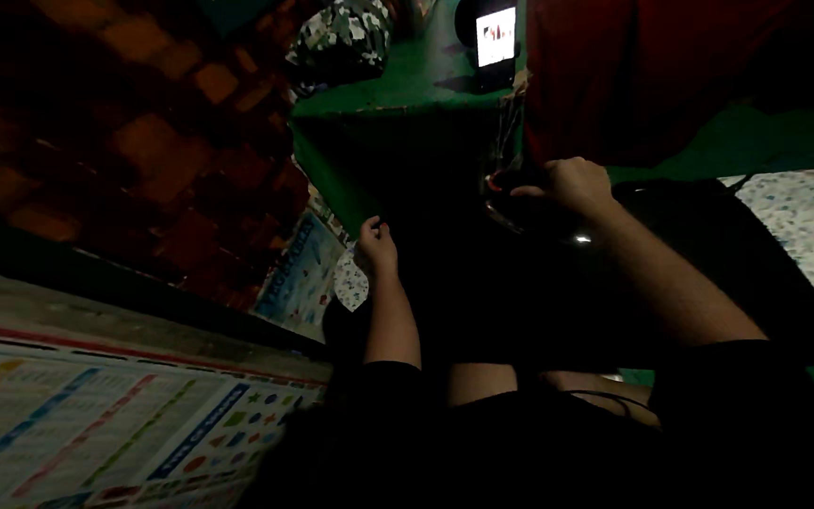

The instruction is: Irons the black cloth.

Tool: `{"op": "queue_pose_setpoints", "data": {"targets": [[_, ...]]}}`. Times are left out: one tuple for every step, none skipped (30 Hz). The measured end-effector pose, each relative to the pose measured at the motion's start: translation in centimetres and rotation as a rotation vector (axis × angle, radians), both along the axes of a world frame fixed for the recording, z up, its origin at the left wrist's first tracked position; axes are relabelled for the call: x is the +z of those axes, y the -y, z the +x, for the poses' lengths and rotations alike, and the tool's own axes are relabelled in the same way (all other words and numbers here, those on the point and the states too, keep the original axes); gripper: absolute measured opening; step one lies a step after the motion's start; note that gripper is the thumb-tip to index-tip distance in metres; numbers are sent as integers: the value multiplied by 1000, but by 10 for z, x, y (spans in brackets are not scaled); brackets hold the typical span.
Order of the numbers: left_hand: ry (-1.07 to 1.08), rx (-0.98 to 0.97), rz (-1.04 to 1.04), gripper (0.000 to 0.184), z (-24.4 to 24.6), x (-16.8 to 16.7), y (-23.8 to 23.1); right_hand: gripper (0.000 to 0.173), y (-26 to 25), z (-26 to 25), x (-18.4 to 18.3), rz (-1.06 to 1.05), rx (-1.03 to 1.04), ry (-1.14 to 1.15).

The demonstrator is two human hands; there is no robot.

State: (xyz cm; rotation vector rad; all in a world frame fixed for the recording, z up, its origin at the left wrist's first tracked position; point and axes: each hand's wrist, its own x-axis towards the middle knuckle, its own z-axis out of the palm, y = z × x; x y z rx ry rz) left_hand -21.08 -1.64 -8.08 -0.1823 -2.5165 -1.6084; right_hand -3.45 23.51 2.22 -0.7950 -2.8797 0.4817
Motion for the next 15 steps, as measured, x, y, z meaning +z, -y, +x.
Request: {"op": "queue_pose_setpoints", "data": {"targets": [[10, 3, -4, 35, 0, 0, 0, 63, 6, -6, 1, -24, -82, -2], [15, 4, 4, 35, 0, -1, 1, 64, 11, -13, 2, -55, -150, -10], [7, -1, 14, 35, 0, -3, 3, 63, 16, -19, 4, -90, -187, -27], [-1, -18, 20, 36, -1, -5, 4, 61, 19, -23, 6, -108, -186, -43], [-1, -29, 16, 38, -1, -6, 5, 59, 21, -24, 7, -123, -144, -53], [-6, -28, -8, 38, -2, -7, 7, 59, 20, -26, 6, -116, -73, -43], [-19, -28, -22, 38, -1, -8, 7, 60, 20, -29, 5, -103, 15, -23], [-33, -31, -29, 39, -1, -8, 6, 62, 19, -35, 3, -88, 108, 3], [-34, -40, -26, 39, 3, -5, 4, 63, 20, -41, 1, -74, 185, 12], [-32, -47, -18, 40, 8, -1, 3, 63, 22, -49, -1, -71, 228, 2], [-28, -53, -11, 40, 11, 2, 2, 61, 26, -56, -2, -82, 227, -27], [-20, -56, -18, 41, 12, 2, 2, 57, 32, -64, -5, -99, 191, -60], [-12, -54, -27, 42, 7, -2, 2, 53, 38, -71, -7, -132, 143, -92], [-5, -52, -45, 43, -3, -7, 2, 51, 44, -76, -5, -168, 110, -105], [-10, -65, -41, 44, -14, -14, 4, 50, 48, -77, -1, -195, 111, -94]]}}
